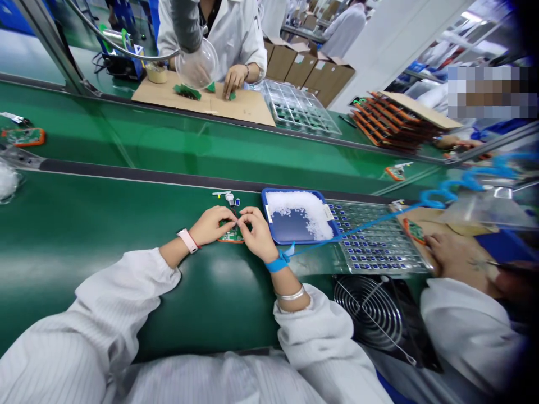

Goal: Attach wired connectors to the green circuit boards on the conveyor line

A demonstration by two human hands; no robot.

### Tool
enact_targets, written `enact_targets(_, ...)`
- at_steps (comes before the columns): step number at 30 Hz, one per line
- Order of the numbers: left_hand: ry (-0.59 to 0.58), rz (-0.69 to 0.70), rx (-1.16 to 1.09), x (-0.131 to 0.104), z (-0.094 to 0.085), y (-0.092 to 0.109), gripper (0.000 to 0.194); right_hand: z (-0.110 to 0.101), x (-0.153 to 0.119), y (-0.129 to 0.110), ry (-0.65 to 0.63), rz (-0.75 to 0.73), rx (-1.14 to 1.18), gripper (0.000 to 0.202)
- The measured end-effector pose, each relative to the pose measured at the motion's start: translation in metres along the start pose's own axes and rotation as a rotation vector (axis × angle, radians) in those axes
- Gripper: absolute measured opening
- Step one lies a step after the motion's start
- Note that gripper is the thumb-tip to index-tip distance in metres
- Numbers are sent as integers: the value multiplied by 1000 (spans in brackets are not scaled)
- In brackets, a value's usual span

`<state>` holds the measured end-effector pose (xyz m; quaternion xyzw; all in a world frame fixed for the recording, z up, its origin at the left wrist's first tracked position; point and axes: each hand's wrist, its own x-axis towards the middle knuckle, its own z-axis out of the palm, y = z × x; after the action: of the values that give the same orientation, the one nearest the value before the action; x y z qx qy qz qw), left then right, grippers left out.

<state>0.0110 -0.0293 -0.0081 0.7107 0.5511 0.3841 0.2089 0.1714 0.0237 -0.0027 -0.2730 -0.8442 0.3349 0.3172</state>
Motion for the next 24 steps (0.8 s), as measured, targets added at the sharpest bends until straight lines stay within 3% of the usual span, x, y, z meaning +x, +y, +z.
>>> enact_targets(9,38,-89,-133,3,1,-3,12,-1,-1,13,-31,-1,9,10)
enact_targets(24,-19,-299,113,12,-1,7,14,6,5,17,-98,177,-11,14)
